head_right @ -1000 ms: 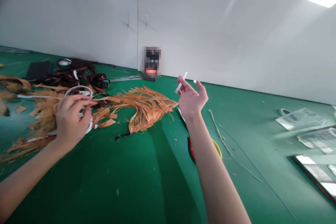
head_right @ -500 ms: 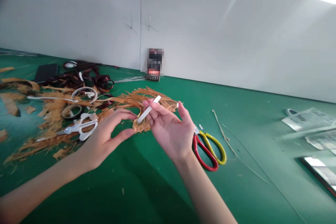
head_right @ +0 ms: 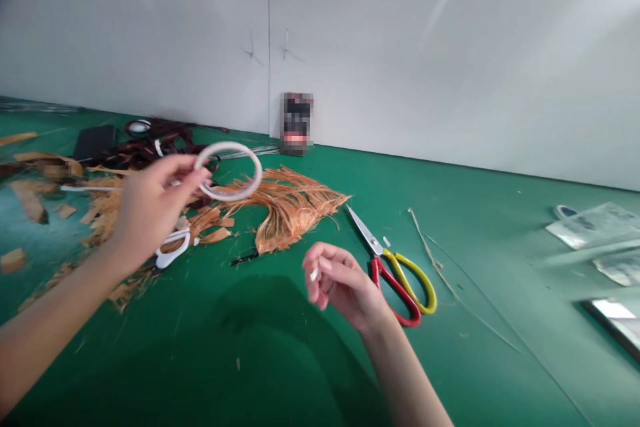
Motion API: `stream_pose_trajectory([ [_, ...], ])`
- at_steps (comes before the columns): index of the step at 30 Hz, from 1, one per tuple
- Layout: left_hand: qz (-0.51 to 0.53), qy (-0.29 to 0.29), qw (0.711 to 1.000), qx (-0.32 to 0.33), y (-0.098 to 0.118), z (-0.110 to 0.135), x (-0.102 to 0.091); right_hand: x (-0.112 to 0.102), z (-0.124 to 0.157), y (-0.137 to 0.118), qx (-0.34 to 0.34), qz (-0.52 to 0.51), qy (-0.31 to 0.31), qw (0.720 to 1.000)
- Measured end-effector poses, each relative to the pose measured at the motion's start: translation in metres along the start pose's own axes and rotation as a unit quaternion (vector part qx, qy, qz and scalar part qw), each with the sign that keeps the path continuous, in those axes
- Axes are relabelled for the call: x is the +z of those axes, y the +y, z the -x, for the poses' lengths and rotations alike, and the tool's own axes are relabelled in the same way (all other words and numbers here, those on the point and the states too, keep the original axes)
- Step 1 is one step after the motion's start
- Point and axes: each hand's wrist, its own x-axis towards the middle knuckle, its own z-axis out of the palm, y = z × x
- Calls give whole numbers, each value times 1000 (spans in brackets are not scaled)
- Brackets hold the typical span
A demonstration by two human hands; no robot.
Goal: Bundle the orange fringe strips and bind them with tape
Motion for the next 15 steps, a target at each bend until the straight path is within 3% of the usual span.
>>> stream_pose_trajectory([
  [2,-109,87,989,55,-15,-17,-10,-11,0,7,-55,-27,78,995],
  [4,-202,117,968,95,-33,-30,-17,-22,-3,12,-90,-51,136,985],
  [7,-271,48,957,93,-65,-37,-18,-32,-7,16,-99,-52,188,976],
  [10,-274,-8,958,83,-88,-31,-4,-35,-8,18,-80,-21,205,975],
  [15,-243,-112,954,132,-89,-14,24,-33,-8,21,-64,11,196,978],
])
